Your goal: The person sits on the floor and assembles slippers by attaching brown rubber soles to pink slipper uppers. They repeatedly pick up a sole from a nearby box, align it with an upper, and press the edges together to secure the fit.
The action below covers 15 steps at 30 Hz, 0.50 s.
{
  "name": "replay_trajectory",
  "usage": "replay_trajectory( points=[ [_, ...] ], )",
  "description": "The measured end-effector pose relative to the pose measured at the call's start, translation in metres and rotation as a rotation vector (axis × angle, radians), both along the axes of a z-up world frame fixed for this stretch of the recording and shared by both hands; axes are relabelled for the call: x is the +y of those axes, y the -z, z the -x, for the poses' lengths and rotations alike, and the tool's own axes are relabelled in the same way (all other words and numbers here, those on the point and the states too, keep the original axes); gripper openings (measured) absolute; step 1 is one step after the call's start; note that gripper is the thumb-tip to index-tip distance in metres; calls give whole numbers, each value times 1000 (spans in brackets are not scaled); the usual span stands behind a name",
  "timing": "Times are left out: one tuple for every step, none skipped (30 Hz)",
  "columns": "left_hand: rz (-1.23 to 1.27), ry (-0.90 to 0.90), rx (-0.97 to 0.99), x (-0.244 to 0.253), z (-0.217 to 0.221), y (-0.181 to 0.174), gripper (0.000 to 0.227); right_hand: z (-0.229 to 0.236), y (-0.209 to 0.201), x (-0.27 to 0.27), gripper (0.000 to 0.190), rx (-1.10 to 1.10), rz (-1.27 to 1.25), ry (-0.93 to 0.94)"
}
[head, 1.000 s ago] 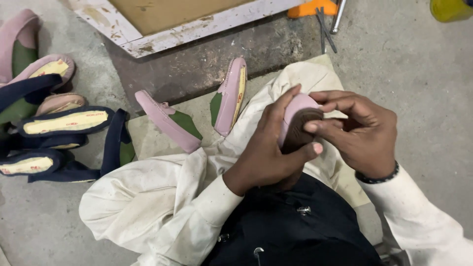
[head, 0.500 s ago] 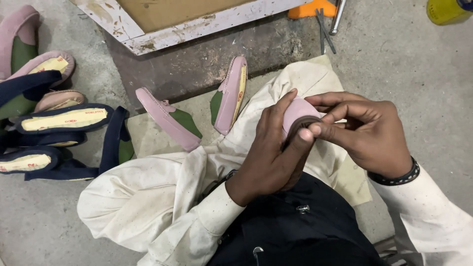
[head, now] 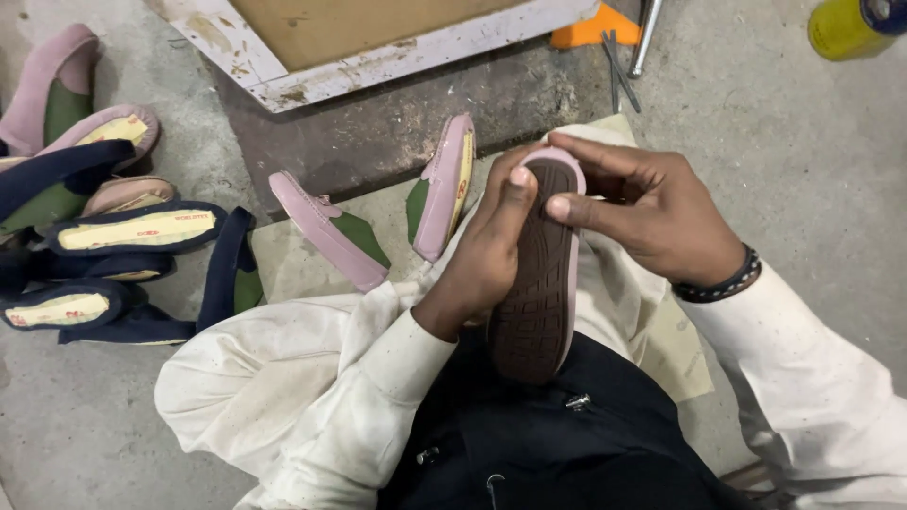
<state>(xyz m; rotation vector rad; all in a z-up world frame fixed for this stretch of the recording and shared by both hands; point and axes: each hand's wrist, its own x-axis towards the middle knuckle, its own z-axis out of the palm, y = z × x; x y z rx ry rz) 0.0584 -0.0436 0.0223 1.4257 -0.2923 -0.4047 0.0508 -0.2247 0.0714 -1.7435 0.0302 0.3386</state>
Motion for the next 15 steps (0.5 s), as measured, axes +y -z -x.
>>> replay_trajectory(
  points=[
    [-2, -8, -4, 3, 1, -2, 58, -1, 11, 2, 59, -4, -2, -8],
    [-50, 31, 76, 5, 5, -2, 63, 3, 22, 4, 57, -1, -48, 64],
    [-99, 70, 156, 8, 8, -2, 70, 6, 34, 6, 56, 2, -93, 136],
    [-96, 71, 160, 9, 12, -2, 70, 10, 38, 6, 56, 7, -90, 136],
    [-165, 125, 279, 11, 16, -1, 81, 13, 44, 5, 62, 53, -89, 140],
    [-238, 174, 406, 15, 23, 0, 94, 18, 50, 7, 69, 107, -93, 138],
    [-238, 168, 419, 18, 30, 5, 94, 18, 54, 5, 69, 119, -94, 132],
    [-134, 191, 502, 22, 36, 8, 91, 18, 58, 3, 69, 118, -97, 162],
    [-29, 211, 583, 25, 43, 11, 93, 18, 61, 1, 69, 116, -99, 192],
    [-32, 212, 580, 27, 43, 19, 93, 19, 67, 2, 69, 113, -102, 194],
    [-4, 207, 609, 29, 44, 27, 92, 20, 73, 3, 67, 127, -51, 233],
    [31, 202, 640, 29, 44, 35, 91, 21, 78, 3, 65, 143, 7, 269],
    [35, 204, 640, 26, 42, 38, 91, 26, 75, 0, 65, 142, 10, 270],
    [80, 188, 665, 23, 39, 42, 92, 30, 72, -3, 52, 91, 101, 249],
    [126, 171, 689, 20, 37, 45, 92, 34, 69, -6, 44, 40, 192, 226]
  ],
)
